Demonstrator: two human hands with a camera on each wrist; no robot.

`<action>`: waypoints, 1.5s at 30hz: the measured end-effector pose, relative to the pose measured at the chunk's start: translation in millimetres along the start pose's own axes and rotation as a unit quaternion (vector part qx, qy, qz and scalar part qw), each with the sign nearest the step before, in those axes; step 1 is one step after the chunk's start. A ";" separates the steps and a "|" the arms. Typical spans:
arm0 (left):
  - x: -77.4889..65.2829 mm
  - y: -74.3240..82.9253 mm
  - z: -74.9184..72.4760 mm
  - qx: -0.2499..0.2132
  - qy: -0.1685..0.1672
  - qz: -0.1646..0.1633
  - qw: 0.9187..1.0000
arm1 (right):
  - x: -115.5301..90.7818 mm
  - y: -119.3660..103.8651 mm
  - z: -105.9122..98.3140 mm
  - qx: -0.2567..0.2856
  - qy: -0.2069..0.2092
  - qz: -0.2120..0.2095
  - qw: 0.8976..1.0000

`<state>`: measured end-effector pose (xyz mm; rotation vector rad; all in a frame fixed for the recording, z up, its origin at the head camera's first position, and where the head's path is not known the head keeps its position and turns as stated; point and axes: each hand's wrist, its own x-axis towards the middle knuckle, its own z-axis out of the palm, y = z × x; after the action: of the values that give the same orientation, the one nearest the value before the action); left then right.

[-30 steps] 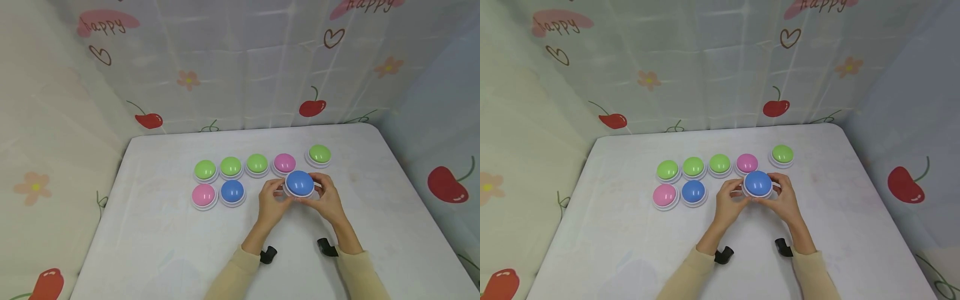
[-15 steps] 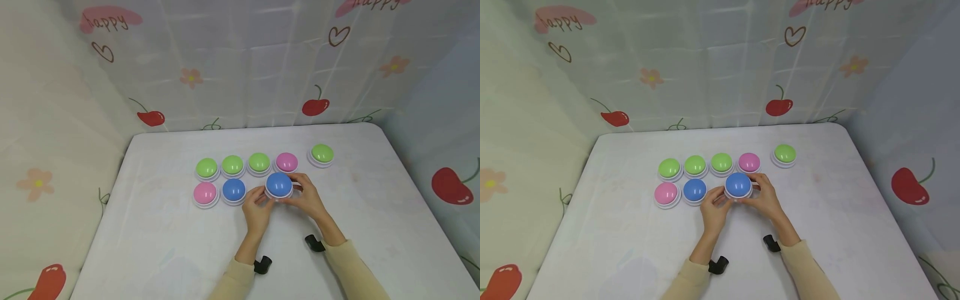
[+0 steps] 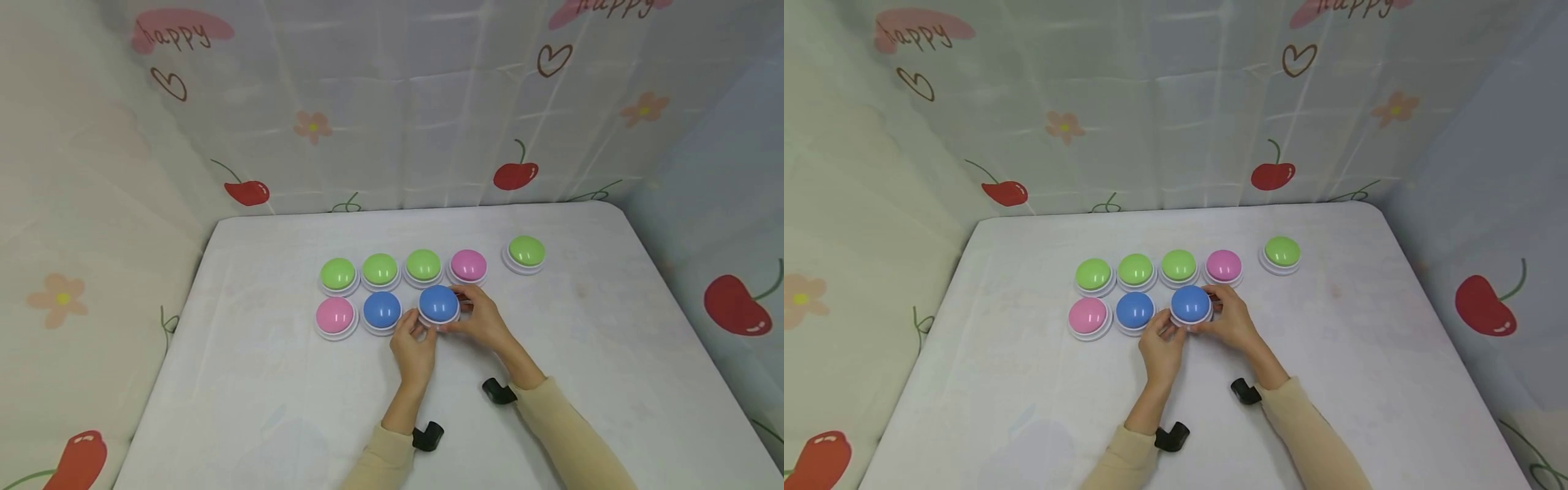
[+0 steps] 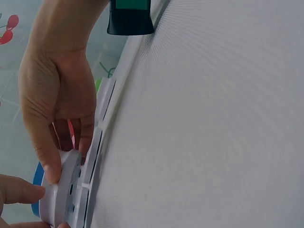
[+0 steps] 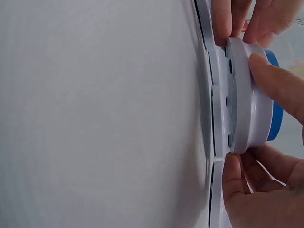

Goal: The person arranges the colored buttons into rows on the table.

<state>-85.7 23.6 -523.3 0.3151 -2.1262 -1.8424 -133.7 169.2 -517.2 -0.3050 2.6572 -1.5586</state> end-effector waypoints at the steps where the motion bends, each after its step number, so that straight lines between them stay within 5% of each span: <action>1: -0.2 -0.1 -0.1 0.000 0.000 -0.004 1.000 | 0.8 0.1 1.1 0.000 -0.001 0.001 1.000; 19: -3.3 -0.5 -1.5 0.046 -0.002 -0.015 0.999 | 5.3 5.8 10.0 -0.005 -0.009 0.001 1.000; 45: -1.7 -3.7 -2.0 0.056 0.059 -0.034 0.996 | 8.0 3.6 17.5 -0.044 -0.001 -0.007 0.999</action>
<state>-83.5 21.8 -526.8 0.5151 -2.1662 -1.6976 -139.6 154.3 -528.5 -0.3294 2.7322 -1.4475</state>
